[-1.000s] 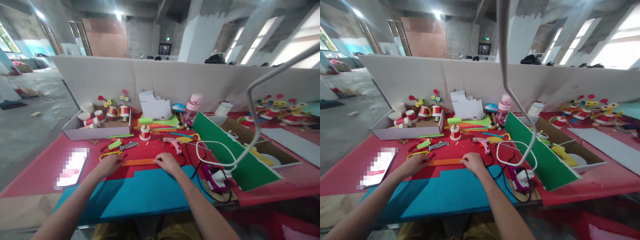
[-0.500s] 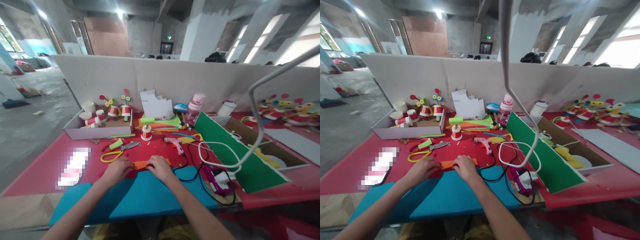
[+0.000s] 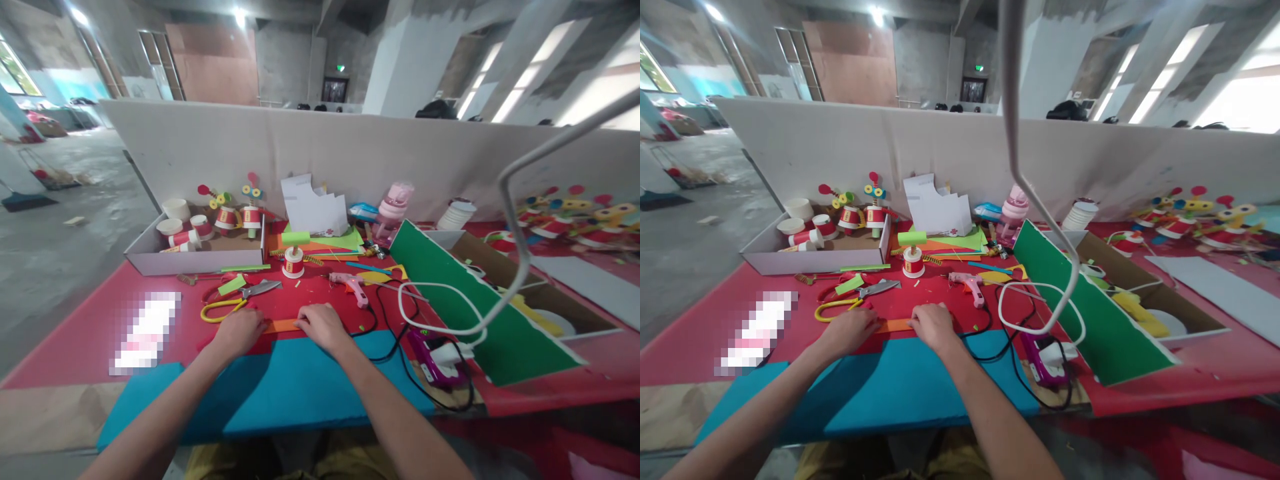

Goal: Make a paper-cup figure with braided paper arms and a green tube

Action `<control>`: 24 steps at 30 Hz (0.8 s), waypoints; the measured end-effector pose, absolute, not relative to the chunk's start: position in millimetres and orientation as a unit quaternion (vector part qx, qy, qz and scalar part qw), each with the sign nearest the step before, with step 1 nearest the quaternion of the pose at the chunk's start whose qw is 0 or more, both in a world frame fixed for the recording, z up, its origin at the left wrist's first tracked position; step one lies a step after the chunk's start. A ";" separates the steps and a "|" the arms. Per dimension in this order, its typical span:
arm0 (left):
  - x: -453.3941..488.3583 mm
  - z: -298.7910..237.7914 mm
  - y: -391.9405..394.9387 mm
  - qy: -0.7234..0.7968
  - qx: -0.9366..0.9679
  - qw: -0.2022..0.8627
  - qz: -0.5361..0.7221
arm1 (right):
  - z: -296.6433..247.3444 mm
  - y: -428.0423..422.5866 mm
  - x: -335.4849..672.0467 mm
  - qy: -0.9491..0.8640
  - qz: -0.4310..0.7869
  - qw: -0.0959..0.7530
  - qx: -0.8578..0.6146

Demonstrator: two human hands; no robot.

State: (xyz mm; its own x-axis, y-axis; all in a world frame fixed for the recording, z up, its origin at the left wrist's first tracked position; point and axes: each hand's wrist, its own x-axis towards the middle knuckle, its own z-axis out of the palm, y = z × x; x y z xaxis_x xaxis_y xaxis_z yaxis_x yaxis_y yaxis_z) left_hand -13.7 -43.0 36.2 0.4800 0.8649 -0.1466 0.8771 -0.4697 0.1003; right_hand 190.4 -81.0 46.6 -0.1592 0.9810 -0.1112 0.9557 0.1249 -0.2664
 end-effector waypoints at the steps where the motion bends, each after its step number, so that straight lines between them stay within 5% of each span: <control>1: -13.2 35.4 -42.5 0.507 0.857 0.080 -0.039 | 47.4 -80.2 189.6 -0.752 0.133 0.034 -0.644; 24: -5.8 46.2 -37.5 0.501 0.857 0.074 -0.097 | 47.4 -77.7 186.3 -0.751 0.100 -0.016 -0.653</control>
